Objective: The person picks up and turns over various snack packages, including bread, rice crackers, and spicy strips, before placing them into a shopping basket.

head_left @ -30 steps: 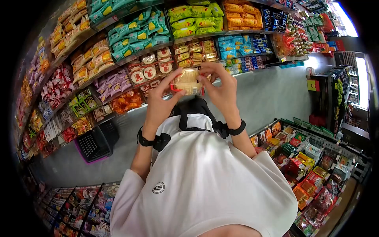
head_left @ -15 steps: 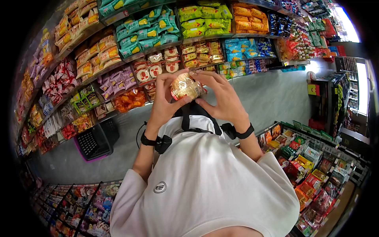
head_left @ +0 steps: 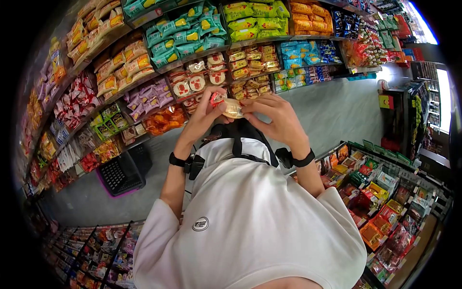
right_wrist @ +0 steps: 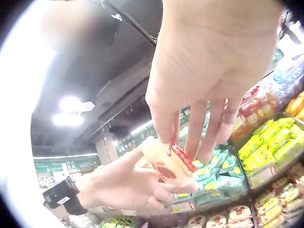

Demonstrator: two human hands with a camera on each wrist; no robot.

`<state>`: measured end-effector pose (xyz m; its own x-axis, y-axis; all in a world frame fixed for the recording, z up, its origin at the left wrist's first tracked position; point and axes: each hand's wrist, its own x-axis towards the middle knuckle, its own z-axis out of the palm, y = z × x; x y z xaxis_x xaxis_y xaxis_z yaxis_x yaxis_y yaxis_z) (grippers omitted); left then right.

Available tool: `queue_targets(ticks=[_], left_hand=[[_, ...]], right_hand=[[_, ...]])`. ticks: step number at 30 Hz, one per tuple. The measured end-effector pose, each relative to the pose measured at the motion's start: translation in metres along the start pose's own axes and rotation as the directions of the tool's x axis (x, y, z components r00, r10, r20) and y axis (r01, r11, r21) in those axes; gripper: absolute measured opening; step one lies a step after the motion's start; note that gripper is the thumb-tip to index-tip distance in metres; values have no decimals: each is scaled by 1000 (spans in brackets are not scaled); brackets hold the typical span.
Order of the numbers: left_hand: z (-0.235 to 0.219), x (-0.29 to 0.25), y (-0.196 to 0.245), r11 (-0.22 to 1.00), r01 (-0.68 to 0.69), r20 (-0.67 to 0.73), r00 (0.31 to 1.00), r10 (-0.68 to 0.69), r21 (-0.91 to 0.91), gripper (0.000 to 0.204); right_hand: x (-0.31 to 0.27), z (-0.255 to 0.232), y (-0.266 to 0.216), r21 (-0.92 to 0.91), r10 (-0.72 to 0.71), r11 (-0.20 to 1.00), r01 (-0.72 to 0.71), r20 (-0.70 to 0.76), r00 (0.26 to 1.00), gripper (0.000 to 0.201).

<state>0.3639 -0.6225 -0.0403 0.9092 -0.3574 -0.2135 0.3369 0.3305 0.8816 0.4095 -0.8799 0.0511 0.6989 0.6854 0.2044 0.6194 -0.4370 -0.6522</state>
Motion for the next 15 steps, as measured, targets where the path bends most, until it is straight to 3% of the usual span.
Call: queue_targets(ticks=[2, 4, 5, 6, 7, 8, 10, 13, 15], left_hand=[[-2, 3, 0, 999, -41, -23, 999, 41, 6, 43], [-33, 15, -11, 961, 183, -150, 977, -154, 206, 41], [-79, 31, -37, 843, 329, -373, 912, -168, 425, 59], [-91, 38, -30, 537, 480, -533, 843, -65, 693, 84], [-99, 37, -43, 502, 424, -518, 854, 56, 753, 105], [-118, 47, -52, 491, 419, -505, 861, 52, 764, 105], [-166, 70, -72, 247, 674, -688, 725, -41, 696, 115], [-226, 99, -97, 98, 715, -699, 698, -154, 692, 127], [-244, 113, -109, 74, 728, -717, 685, -126, 682, 131]], right_hand=[[-5, 3, 6, -50, 79, 996, -75, 68, 995, 21], [-17, 2, 4, -47, 167, 985, -165, 48, 985, 24], [-23, 2, 4, -40, 257, 966, -256, 19, 966, 27], [-29, 0, 6, -37, 261, 965, -261, 13, 965, 27], [-35, -3, 8, -25, 278, 960, -278, 15, 960, 28], [-41, -3, 11, -6, 306, 952, -306, 2, 952, 30], [-52, -7, 13, 4, 351, 936, -351, -6, 936, 30], [-72, -8, 11, 8, 440, 898, -440, -19, 898, 30], [-85, -8, 12, 2, 481, 876, -482, -32, 876, 29]])
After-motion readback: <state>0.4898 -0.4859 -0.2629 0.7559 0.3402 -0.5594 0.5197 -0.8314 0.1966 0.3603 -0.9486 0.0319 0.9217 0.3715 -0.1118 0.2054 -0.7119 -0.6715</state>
